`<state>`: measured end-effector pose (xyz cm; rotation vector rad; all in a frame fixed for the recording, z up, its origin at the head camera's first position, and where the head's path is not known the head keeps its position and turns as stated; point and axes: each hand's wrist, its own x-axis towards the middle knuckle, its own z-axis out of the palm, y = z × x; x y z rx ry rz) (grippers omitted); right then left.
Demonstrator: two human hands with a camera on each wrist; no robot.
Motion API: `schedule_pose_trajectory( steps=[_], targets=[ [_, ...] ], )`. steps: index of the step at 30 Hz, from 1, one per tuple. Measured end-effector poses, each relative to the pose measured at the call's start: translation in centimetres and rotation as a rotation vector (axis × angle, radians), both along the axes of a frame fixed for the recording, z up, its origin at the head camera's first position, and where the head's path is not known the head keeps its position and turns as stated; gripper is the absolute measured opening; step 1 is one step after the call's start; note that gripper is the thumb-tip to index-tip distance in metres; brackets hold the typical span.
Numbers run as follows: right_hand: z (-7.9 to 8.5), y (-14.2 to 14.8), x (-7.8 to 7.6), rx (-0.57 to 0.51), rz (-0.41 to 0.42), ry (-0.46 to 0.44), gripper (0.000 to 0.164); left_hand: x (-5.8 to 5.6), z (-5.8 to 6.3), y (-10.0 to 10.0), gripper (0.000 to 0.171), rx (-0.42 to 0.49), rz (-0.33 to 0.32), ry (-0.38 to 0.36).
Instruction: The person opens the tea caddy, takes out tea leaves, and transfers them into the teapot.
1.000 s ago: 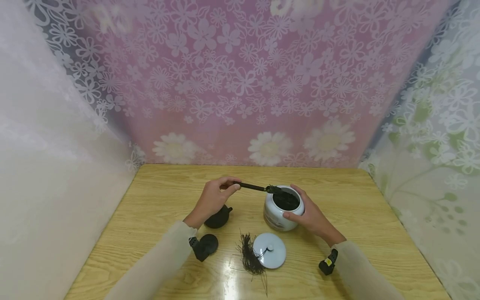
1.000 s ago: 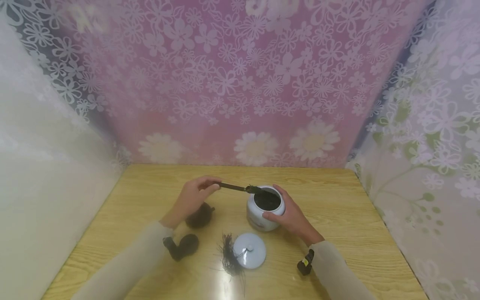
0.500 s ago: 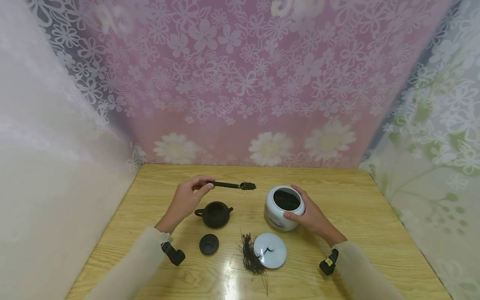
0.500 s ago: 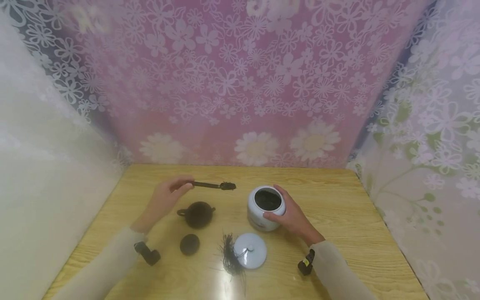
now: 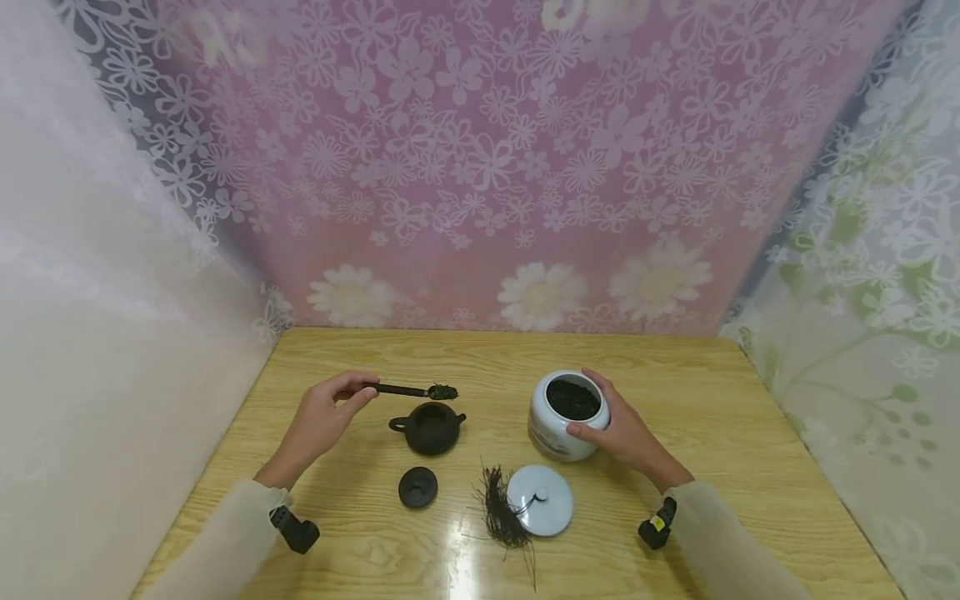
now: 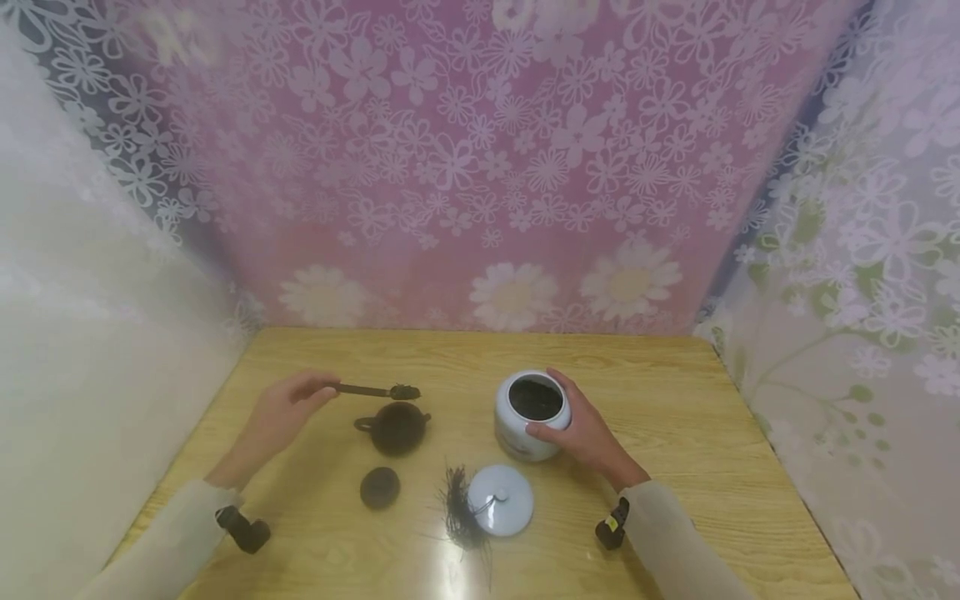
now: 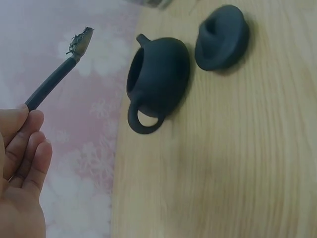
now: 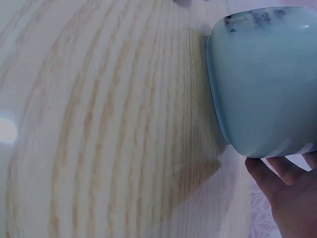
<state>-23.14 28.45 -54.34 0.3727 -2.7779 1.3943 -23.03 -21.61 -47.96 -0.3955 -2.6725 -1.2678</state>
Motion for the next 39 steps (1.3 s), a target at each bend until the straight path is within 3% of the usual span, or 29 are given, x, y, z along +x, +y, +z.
schedule_pose_trajectory(
  steps=[9, 15, 23, 31, 35, 39],
  targets=[
    [0.0, 0.1, 0.0, -0.003, 0.004, 0.006, 0.105, 0.1, -1.2, -1.8, 0.024, -0.088, 0.007, 0.04],
    [0.1, 0.0, 0.0, 0.002, 0.001, 0.009, 0.105, -0.1, -0.9, -1.9, 0.021, -0.179, -0.03, 0.111],
    [0.0, 0.0, -0.1, -0.01, 0.002, -0.009, 0.106, -0.3, 0.1, -1.2, 0.024, -0.349, -0.125, 0.288],
    [0.1, -0.1, -0.1, -0.018, 0.001, -0.023, 0.107, -1.1, 0.6, -1.6, 0.025, -0.399, -0.163, 0.468],
    [0.1, 0.0, 0.0, -0.012, -0.002, -0.021, 0.107, -1.3, 1.0, -2.0, 0.026, -0.377, -0.14, 0.467],
    [0.0, 0.0, -0.1, -0.018, 0.0, -0.025, 0.107, -1.3, 1.3, -2.3, 0.025, -0.292, -0.084, 0.355]
  ],
)
